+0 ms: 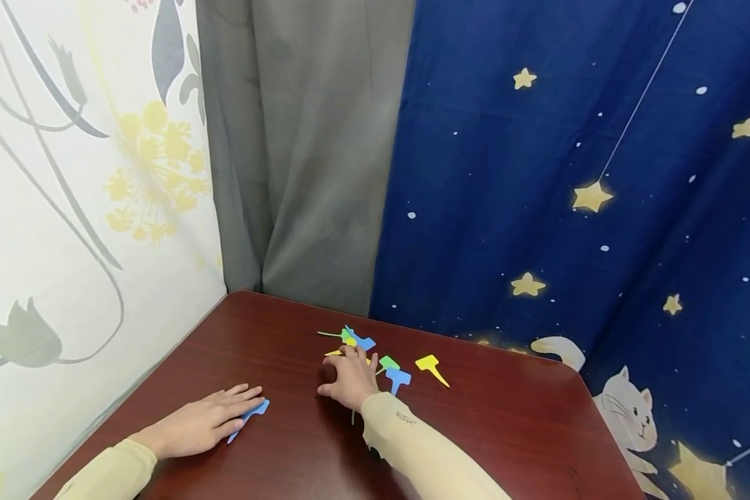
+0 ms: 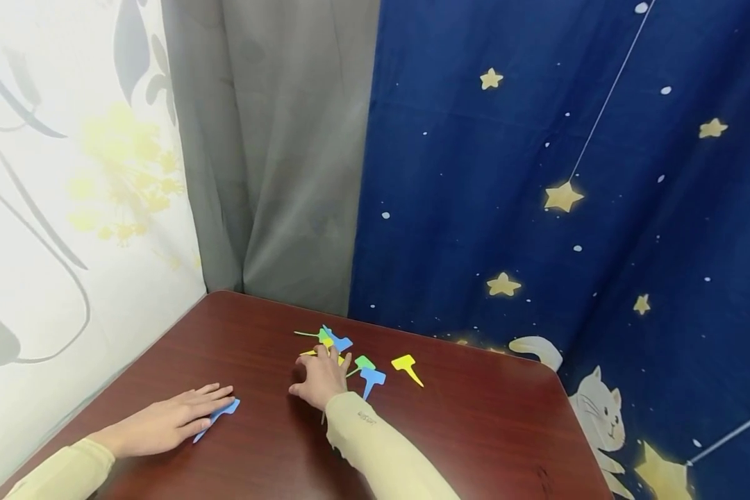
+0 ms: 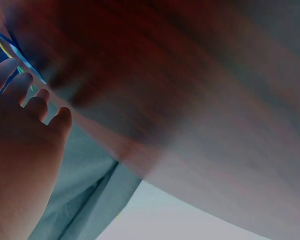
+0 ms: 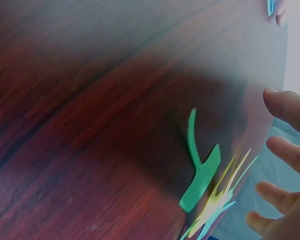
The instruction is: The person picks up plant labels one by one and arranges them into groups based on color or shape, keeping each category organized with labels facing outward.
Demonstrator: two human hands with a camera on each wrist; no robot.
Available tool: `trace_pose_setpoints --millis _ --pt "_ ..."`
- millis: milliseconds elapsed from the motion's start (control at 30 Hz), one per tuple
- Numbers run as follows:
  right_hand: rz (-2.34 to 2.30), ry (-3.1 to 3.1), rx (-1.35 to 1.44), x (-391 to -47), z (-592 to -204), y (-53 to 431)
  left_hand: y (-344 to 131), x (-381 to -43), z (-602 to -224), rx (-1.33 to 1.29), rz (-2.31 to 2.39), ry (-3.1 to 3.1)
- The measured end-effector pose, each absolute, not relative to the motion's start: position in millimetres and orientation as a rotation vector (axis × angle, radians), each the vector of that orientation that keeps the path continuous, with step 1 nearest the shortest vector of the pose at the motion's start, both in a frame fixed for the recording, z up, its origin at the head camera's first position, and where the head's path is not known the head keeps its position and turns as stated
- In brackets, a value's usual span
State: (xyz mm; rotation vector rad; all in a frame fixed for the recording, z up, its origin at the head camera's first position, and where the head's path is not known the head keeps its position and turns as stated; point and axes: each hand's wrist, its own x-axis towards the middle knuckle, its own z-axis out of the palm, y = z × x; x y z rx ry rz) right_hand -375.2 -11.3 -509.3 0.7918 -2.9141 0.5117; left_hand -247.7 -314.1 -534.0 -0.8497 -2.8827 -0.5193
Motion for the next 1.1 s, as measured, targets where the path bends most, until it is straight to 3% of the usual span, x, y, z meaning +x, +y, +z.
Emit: trace_pose_setpoints --millis 1100 --pt "0.366 -2.859 0.842 -390.8 -504.2 37.4 -312.8 -243.6 -539.8 -0.894 -0.192 -2.723"
